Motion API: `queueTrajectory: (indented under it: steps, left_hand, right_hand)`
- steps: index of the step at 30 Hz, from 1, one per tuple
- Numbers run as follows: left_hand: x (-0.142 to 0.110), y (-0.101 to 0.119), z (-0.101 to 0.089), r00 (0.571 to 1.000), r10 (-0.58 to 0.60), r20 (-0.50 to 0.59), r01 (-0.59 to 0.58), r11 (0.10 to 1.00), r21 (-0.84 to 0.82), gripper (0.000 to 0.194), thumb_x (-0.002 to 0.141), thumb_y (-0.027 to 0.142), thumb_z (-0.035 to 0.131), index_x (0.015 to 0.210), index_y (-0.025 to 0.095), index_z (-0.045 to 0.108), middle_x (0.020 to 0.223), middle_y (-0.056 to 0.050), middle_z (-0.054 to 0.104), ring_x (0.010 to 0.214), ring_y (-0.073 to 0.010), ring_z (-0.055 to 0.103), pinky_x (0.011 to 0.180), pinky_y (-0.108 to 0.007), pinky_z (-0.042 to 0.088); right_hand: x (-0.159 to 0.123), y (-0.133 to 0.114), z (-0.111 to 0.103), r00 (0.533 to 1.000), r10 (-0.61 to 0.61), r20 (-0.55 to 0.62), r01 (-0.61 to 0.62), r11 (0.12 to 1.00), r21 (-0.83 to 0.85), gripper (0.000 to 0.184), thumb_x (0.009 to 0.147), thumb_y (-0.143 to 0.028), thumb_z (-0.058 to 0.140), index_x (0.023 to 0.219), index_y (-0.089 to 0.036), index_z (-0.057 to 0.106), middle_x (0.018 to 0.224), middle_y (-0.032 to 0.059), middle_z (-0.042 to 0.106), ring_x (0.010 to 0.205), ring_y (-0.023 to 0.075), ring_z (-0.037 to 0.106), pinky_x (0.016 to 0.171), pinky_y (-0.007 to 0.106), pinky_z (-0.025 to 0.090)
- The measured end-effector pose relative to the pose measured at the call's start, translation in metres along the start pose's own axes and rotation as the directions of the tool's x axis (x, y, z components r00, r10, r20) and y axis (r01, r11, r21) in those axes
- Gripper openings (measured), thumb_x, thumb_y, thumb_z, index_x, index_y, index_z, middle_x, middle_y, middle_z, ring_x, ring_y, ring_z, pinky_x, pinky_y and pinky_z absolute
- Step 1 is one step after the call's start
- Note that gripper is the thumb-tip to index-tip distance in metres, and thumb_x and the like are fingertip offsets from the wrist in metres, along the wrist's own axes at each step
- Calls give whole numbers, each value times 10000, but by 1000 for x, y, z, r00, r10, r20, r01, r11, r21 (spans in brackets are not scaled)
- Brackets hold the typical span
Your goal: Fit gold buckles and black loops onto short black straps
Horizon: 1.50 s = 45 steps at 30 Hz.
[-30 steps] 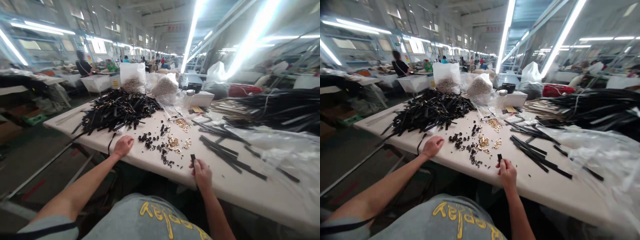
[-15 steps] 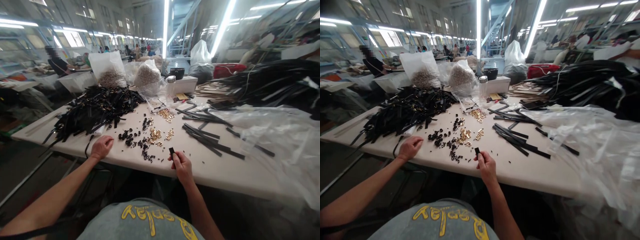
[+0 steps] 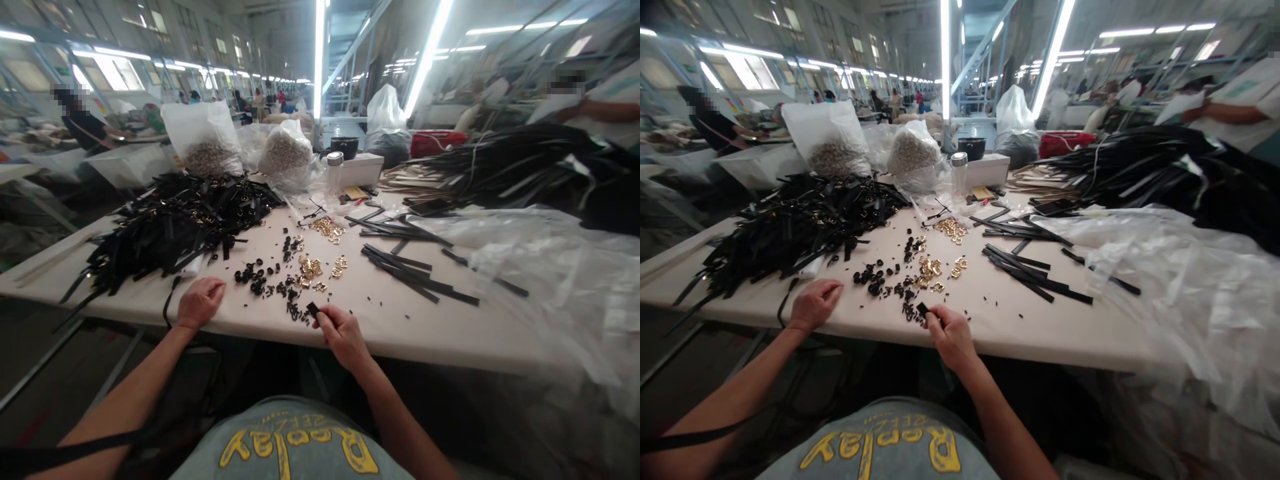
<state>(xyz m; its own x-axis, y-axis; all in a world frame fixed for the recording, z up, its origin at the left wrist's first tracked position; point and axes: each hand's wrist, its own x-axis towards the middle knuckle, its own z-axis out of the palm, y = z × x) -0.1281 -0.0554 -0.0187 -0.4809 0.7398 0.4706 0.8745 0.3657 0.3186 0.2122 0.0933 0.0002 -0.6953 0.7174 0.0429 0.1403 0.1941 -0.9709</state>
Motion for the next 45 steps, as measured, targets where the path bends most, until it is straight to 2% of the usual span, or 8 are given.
queueTrajectory:
  steps: [5,10,13,18,24,30,38,45]
  left_hand:
    - [-13,50,-4,989,127,79,-111,978,-176,332,916,421,454,799,201,673,853,-74,719,821,-219,655,805,-313,497]
    - [-35,121,-12,865,339,370,-98,837,-538,412,934,427,481,607,189,562,601,2,551,605,-145,517,610,-262,393]
    - [-38,138,-11,850,296,437,45,784,-619,440,902,438,523,546,180,499,552,22,457,567,-127,428,575,-262,333]
    - [-35,144,-7,732,216,646,448,563,-695,382,854,453,561,608,162,586,577,4,531,583,-135,458,588,-261,364]
    - [-31,153,-5,704,163,691,616,343,-709,364,850,412,572,586,163,595,614,-26,606,633,-157,544,686,-275,433]
    - [-22,154,7,645,209,735,637,385,-668,354,852,412,559,599,168,598,597,-15,583,620,-156,518,668,-274,422]
    - [-4,158,14,690,242,682,539,457,-707,409,879,437,505,572,178,579,663,-40,617,718,-188,557,731,-286,422]
    - [12,170,26,607,295,738,566,492,-661,418,867,495,515,612,180,621,645,-38,611,677,-187,545,700,-290,436]
  right_hand:
    - [-10,-28,36,988,-131,87,148,962,-228,216,896,-264,495,732,-198,619,622,-14,578,575,125,543,569,227,397]
    - [-17,-35,46,986,-111,125,137,964,-228,191,897,-228,507,746,-195,620,646,-20,611,523,107,523,547,224,387]
    - [-18,-31,44,986,-52,160,80,982,-173,200,920,-224,474,788,-191,620,652,-25,627,474,93,512,520,219,386]
    - [-19,-29,39,996,-76,51,87,963,-255,194,851,-361,658,964,-204,650,808,6,693,700,152,624,639,245,454]
    - [-17,-27,35,996,-89,-9,80,931,-357,169,835,-337,695,946,-212,672,874,20,729,773,172,664,719,269,477]
    - [-12,-26,31,994,-108,-3,99,921,-376,184,860,-365,678,963,-214,696,880,23,739,774,166,676,703,247,458]
    - [-7,-20,15,999,-42,-11,35,918,-396,92,850,-262,649,799,-193,682,722,3,702,644,139,634,601,222,415]
    - [3,-20,4,979,-154,-136,91,917,-388,97,859,-281,662,928,-215,682,838,18,718,754,169,671,695,247,464]
